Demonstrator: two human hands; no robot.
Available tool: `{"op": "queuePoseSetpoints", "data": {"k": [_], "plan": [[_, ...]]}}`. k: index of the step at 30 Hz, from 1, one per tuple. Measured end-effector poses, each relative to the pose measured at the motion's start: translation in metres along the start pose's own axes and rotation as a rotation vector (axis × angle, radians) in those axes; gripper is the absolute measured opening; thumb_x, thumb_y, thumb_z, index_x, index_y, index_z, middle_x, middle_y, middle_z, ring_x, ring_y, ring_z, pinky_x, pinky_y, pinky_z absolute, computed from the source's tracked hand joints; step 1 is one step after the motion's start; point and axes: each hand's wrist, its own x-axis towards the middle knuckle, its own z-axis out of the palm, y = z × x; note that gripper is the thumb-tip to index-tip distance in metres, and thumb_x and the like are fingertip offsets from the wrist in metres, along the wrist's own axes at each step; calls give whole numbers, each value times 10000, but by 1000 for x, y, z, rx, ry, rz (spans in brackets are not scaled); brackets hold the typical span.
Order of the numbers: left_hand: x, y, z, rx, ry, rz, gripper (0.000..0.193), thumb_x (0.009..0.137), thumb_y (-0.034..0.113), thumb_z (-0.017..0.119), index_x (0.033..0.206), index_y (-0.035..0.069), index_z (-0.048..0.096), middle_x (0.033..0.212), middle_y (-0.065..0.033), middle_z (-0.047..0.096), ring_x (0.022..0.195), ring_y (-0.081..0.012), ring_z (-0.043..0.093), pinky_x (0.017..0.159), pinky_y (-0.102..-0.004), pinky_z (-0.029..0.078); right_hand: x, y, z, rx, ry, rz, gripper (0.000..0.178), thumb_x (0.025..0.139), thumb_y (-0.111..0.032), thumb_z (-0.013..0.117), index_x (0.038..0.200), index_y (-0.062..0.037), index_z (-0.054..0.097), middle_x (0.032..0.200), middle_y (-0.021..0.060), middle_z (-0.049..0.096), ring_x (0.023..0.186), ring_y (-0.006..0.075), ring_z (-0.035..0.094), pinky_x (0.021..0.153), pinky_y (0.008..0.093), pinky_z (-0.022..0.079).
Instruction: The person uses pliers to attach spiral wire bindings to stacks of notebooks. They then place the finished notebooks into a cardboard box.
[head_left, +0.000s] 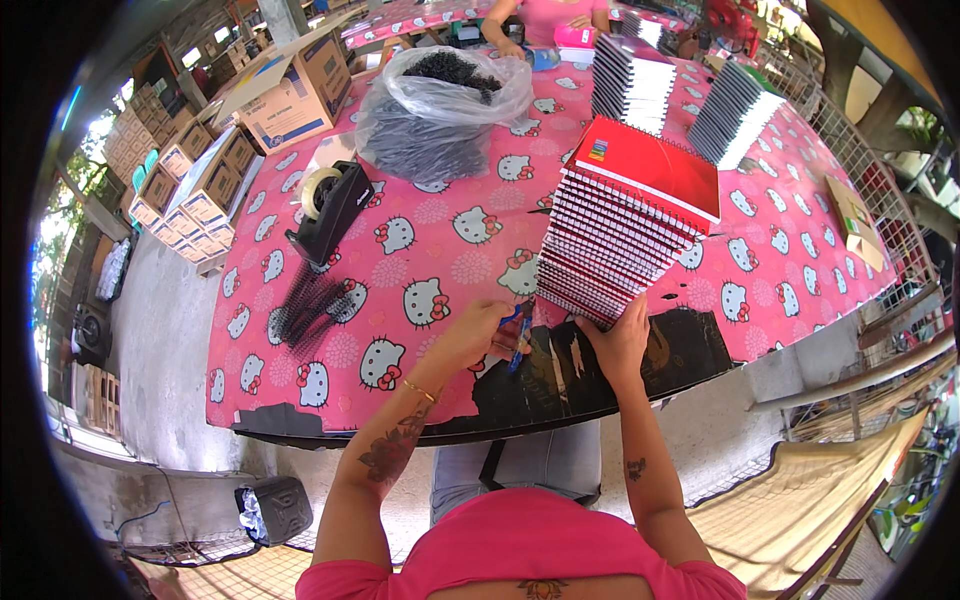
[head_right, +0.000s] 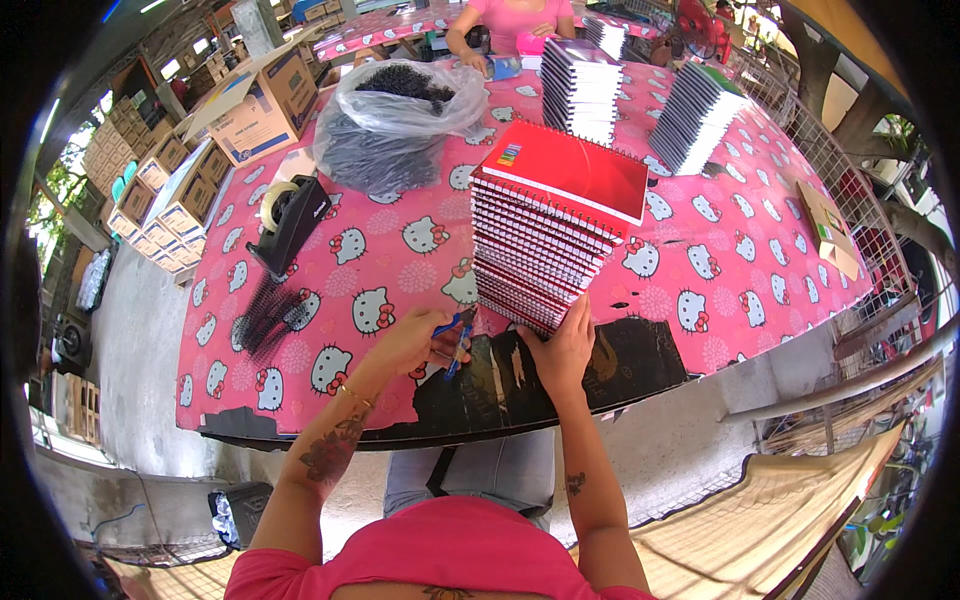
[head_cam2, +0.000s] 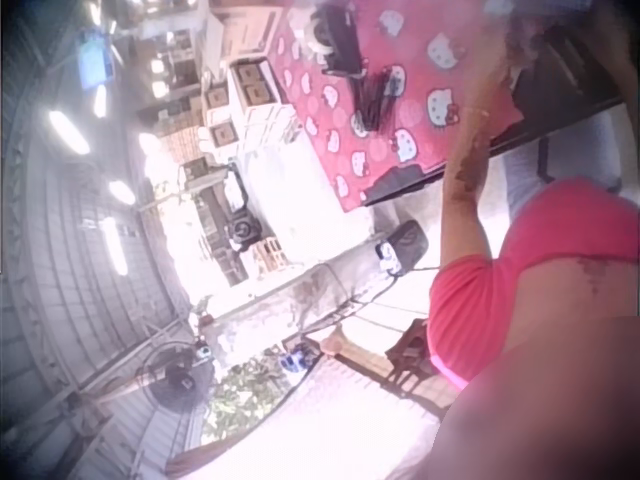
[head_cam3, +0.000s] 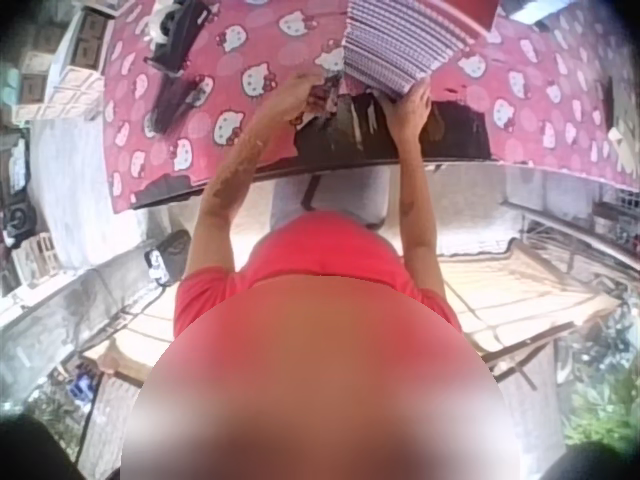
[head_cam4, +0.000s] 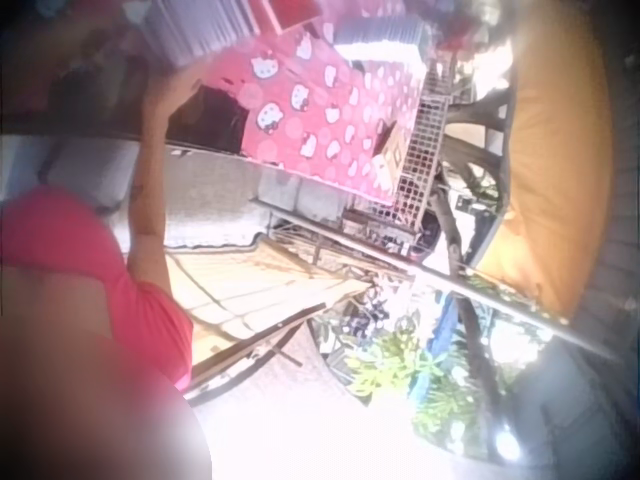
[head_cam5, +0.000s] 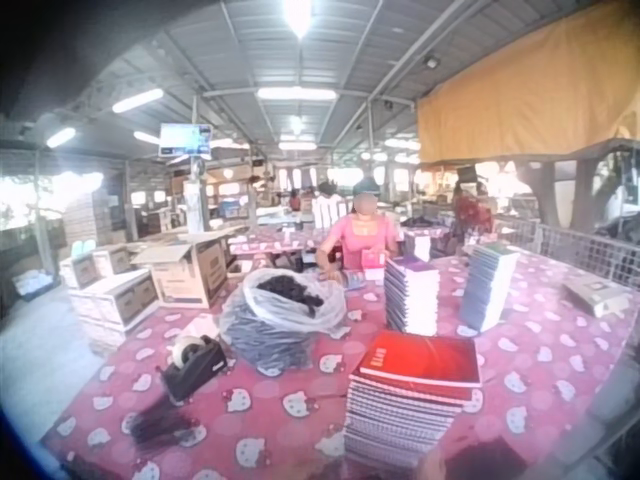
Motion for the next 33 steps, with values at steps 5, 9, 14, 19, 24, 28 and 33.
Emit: {"op": "queuePoseSetpoints", "data": {"k": [5, 9, 14, 19, 24, 28, 33], "plan": [[5, -1, 11, -58, 51, 47, 304, 955, 244, 429, 997, -31, 554, 881, -147, 629, 770, -284, 691, 686, -410, 567, 0, 2, 1, 2, 3, -8, 1011, 650, -271, 860, 1421, 29, 280, 1375, 255, 432, 1267, 416, 439, 1027, 492, 365], [14, -7, 8, 116, 91, 56, 244, 945, 190, 457, 985, -21, 574, 871, -124, 630, 791, -285, 682, 641, -401, 549, 0, -2, -1, 27, 0, 0, 1006, 651, -268, 859, 1419, 29, 281, 1373, 259, 435, 1269, 419, 437, 1030, 495, 360], [17, -24, 24, 1770, 340, 843, 176, 840, 119, 556, 904, -31, 623, 857, -150, 631, 719, -278, 655, 598, -374, 548, -1, -2, 1, 4, 12, -20, 1013, 654, -266, 857, 1427, 26, 271, 1391, 265, 423, 1284, 415, 428, 1041, 502, 349], [12, -26, 60, 2038, 466, 795, 189, 816, 81, 544, 884, -67, 641, 893, -208, 628, 708, -308, 651, 606, -361, 550, 0, 1, 1, 9, 14, -25, 1037, 655, -263, 855, 1450, 15, 250, 1409, 254, 409, 1294, 410, 419, 1051, 502, 345], [27, -4, -2, 1119, 114, 354, 263, 880, 129, 519, 1022, -46, 653, 850, -212, 642, 693, -305, 667, 601, -315, 542, 0, 0, -2, 39, -7, -5, 1033, 654, -254, 855, 1451, 6, 250, 1412, 244, 409, 1300, 405, 413, 1049, 504, 346], [1, 8, -46, 442, 273, 161, 354, 902, 248, 556, 1096, -40, 628, 828, -191, 647, 667, -383, 642, 614, -399, 527, 0, 1, -8, 91, -24, -52, 1049, 656, -256, 856, 1458, -1, 230, 1411, 259, 404, 1297, 436, 405, 1056, 503, 340], [-14, -5, -58, 1319, 835, 835, 293, 879, 180, 587, 1098, -12, 620, 930, -182, 656, 737, -382, 619, 697, -449, 511, 14, 8, -39, 939, -341, 110, 874, 797, -91, 741, 1500, -34, 224, 1430, 136, 414, 1324, 253, 402, 1092, 394, 314]]}}
